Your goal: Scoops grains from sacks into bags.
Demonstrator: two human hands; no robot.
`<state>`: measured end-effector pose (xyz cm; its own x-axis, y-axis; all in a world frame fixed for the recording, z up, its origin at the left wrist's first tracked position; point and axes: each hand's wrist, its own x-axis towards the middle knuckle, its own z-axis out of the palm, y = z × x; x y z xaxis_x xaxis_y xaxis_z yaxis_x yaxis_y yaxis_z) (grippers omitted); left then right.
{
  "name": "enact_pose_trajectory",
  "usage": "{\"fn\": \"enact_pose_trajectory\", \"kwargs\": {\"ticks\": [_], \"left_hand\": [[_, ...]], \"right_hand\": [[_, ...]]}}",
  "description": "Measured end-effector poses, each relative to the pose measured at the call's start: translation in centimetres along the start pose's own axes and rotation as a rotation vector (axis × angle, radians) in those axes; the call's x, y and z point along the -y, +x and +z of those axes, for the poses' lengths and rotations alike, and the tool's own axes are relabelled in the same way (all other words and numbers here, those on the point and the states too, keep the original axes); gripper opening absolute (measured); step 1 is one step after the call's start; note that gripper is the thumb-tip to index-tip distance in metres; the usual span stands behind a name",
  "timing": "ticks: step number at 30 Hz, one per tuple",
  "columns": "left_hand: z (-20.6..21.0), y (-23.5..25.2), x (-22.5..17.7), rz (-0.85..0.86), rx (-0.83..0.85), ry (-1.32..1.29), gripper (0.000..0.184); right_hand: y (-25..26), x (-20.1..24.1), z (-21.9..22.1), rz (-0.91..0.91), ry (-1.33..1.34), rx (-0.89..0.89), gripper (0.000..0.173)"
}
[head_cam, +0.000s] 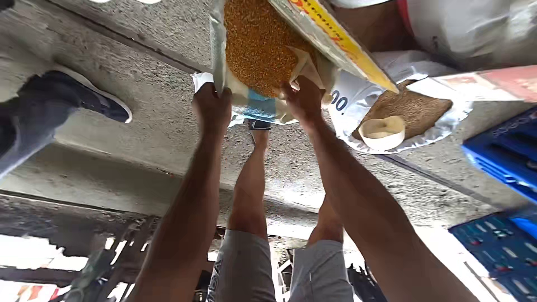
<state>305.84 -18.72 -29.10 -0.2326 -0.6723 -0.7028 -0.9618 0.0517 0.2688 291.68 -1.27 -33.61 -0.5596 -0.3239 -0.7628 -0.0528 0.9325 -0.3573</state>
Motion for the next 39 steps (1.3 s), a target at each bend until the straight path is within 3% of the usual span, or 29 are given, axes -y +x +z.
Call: {"fn": "enact_pose_trajectory", "kwargs": {"ticks": [3, 6, 12, 15, 17, 18, 21, 25, 32, 36, 39], "left_hand": [[1.7, -0.3, -1.6, 0.046, -0.013, -0.145, 0.026], [1.4, -2.3, -2.4, 0.018, -0.022, -0.287, 0.021], [0.8, -2.6, -1.8, 0.08, 0.035, -0.132, 0.024], [-1.9, -1.7, -1.0, 0.021, 0.058, -0.027, 0.044], [-4.7, -3.6, 0.4, 0.05, 0.13, 0.063, 0.07], [-6.0, -5.0, 1.4, 0.105, 0.167, 0.113, 0.073], [-8.3, -8.0, 3.2, 0.223, 0.17, 0.272, 0.04], [-10.4, -11.3, 5.5, 0.193, 0.161, 0.358, 0.014], [-12.6, -14.7, 6.9, 0.14, -0.017, 0.47, 0.033], [-14.1, -18.1, 5.2, 0.149, -0.122, 0.552, 0.034], [-15.5, -21.2, 4.5, 0.168, -0.15, 0.67, 0.032]], "right_hand": [[3.0, 0.0, 3.7, -0.014, 0.377, -0.052, 0.041], [4.4, 0.2, 4.9, 0.015, 0.549, -0.062, 0.034], [6.1, -0.7, 6.6, -0.121, 0.725, -0.076, 0.027], [5.7, -1.5, 6.5, -0.121, 0.716, -0.169, 0.024], [3.4, -2.4, 5.7, -0.069, 0.672, -0.197, 0.026], [2.1, -2.8, 5.0, -0.057, 0.633, -0.227, 0.028], [-0.3, -4.0, 3.1, -0.054, 0.571, -0.334, 0.03], [-1.2, -4.4, 1.4, 0.025, 0.645, -0.219, 0.035], [-2.7, -5.6, -1.0, 0.038, 0.782, -0.185, 0.047], [-5.0, -6.5, -2.0, -0.113, 0.96, -0.265, 0.019], [-8.0, -6.8, -4.0, -0.171, 1.131, -0.269, 0.019]]}}
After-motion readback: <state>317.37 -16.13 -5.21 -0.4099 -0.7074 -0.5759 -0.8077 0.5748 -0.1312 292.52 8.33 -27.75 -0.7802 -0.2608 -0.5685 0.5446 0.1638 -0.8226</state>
